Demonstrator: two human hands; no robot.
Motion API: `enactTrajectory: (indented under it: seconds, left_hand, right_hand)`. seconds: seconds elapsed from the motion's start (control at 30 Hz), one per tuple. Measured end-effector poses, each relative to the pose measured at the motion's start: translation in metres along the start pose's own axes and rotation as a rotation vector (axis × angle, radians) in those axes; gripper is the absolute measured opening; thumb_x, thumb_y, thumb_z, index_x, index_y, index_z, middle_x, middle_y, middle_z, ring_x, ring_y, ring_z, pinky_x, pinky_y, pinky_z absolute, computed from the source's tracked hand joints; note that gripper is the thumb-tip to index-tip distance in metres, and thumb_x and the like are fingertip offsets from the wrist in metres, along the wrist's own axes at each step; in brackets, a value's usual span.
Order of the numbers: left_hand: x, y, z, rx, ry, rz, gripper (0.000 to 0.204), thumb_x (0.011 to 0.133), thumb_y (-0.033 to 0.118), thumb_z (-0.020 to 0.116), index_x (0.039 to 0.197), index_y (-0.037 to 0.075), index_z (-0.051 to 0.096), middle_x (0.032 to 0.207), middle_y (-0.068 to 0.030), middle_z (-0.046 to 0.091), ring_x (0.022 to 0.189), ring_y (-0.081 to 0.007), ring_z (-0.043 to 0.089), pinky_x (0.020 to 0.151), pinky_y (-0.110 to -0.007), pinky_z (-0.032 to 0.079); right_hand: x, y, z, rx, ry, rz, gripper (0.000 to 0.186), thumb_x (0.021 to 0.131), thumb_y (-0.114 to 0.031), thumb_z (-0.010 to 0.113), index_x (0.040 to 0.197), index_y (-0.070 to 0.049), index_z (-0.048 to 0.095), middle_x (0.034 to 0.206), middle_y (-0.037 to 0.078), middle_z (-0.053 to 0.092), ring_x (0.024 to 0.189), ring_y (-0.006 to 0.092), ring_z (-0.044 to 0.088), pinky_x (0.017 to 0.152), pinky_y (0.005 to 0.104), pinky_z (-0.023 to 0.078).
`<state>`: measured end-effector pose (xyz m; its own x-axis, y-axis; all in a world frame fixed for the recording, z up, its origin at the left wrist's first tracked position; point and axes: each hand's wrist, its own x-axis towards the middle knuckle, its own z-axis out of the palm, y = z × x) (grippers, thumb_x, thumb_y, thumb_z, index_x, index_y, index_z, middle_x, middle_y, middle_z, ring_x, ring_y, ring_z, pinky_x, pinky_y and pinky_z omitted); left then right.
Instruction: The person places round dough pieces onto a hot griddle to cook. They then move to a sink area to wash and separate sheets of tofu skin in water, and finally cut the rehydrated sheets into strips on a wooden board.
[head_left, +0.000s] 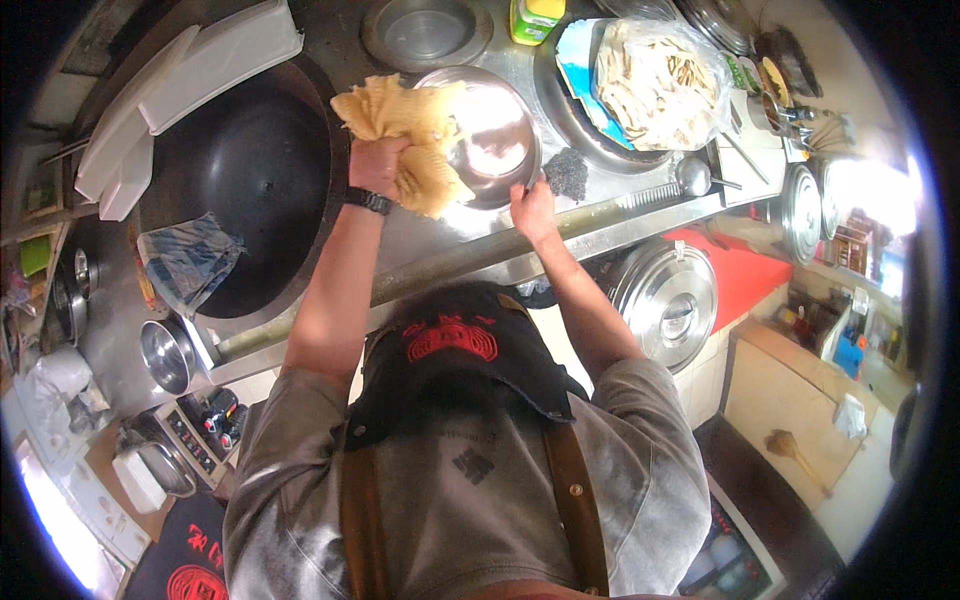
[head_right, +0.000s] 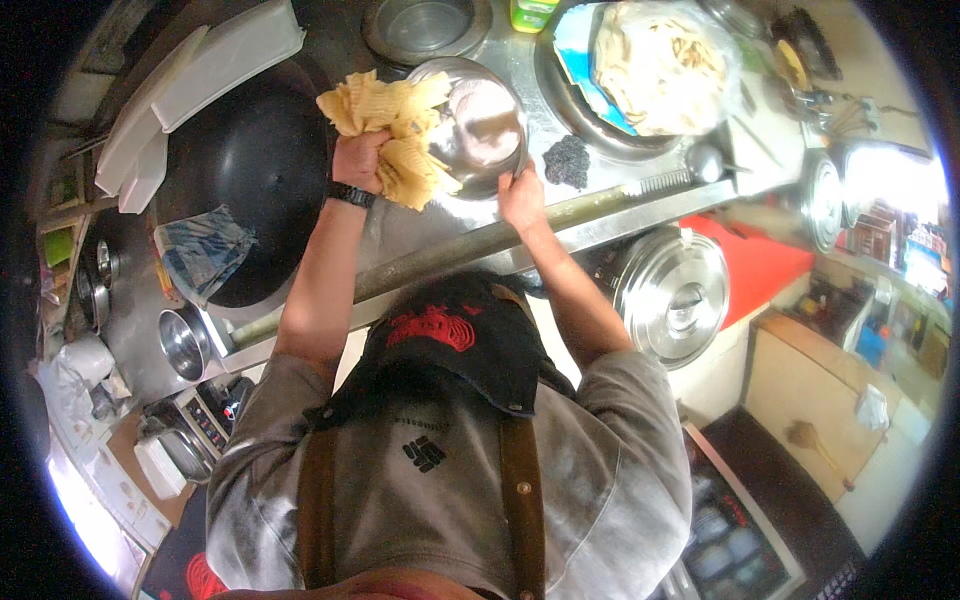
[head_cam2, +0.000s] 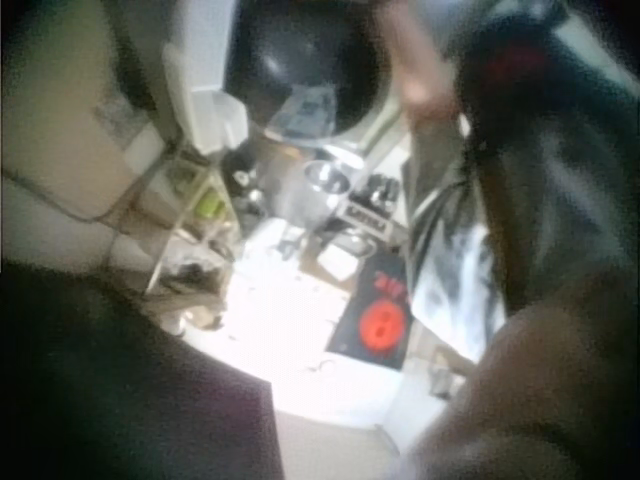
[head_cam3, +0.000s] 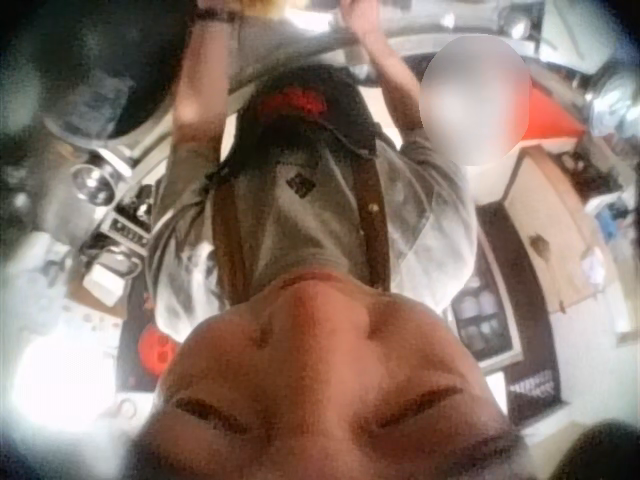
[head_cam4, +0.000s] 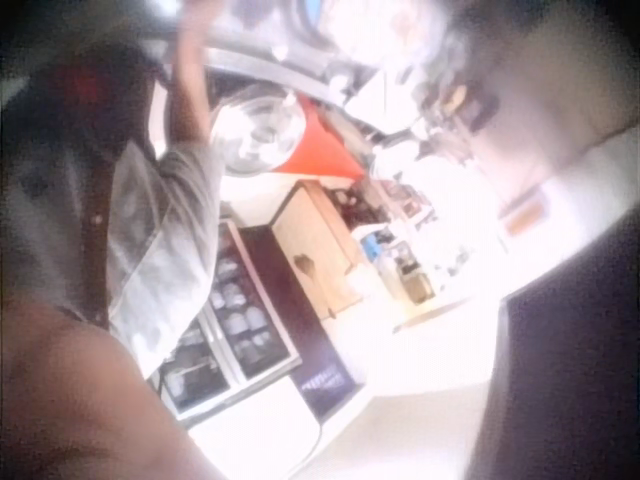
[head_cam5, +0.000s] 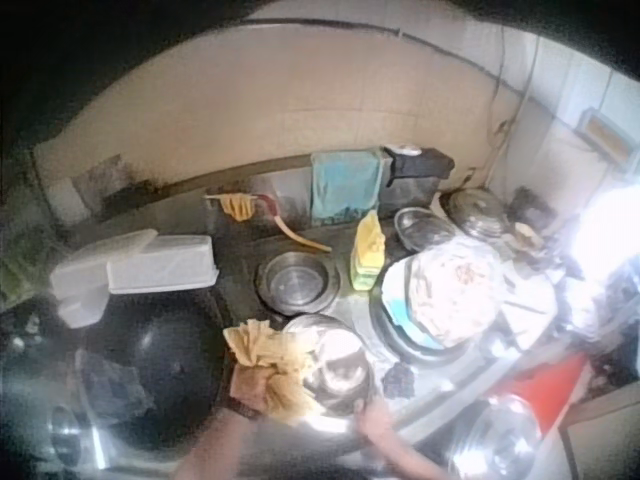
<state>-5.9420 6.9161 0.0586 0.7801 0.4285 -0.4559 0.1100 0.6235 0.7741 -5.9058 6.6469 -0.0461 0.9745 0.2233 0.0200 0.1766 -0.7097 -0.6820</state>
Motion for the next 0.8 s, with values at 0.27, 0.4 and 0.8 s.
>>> enactTrajectory:
  seconds: [0.27, 0.4, 0.8]
  left_hand:
    - [0.104, -0.085, -0.041, 1.150, -0.093, 0.012, 0.085, 0.071, 0.050, 0.080, 0.129, -0.006, 0.055, 0.123, -0.0239, 0.063, 0.114, -0.0322, 0.063, 0.098, -0.037, 0.048]
    - [0.127, -0.042, 0.001, 1.335, -0.158, -0.270, 0.092, 0.072, 0.070, 0.068, 0.122, -0.008, 0.061, 0.123, -0.0250, 0.063, 0.120, -0.0300, 0.060, 0.101, -0.036, 0.046]
    - [0.366, 0.117, 0.119, 0.046, 0.139, -0.045, 0.021, 0.088, 0.023, 0.075, 0.098, 0.009, 0.063, 0.074, -0.0085, 0.055, 0.061, -0.0203, 0.056, 0.053, -0.032, 0.050]
  right_hand:
    - [-0.001, -0.045, 0.020, 0.872, -0.405, 0.824, 0.024, 0.093, -0.019, 0.054, 0.084, 0.003, 0.054, 0.061, 0.007, 0.052, 0.045, 0.0135, 0.048, 0.038, 0.0285, 0.035]
    - [0.009, 0.023, 0.044, 0.731, -0.505, 0.802, 0.037, 0.093, -0.034, 0.061, 0.081, 0.001, 0.057, 0.059, 0.005, 0.053, 0.047, 0.0120, 0.049, 0.040, 0.0275, 0.036]
    - [0.085, -0.019, 0.035, 0.587, -0.267, 0.331, 0.025, 0.094, -0.009, 0.062, 0.118, -0.004, 0.058, 0.101, 0.011, 0.069, 0.084, 0.0176, 0.067, 0.066, 0.0304, 0.054]
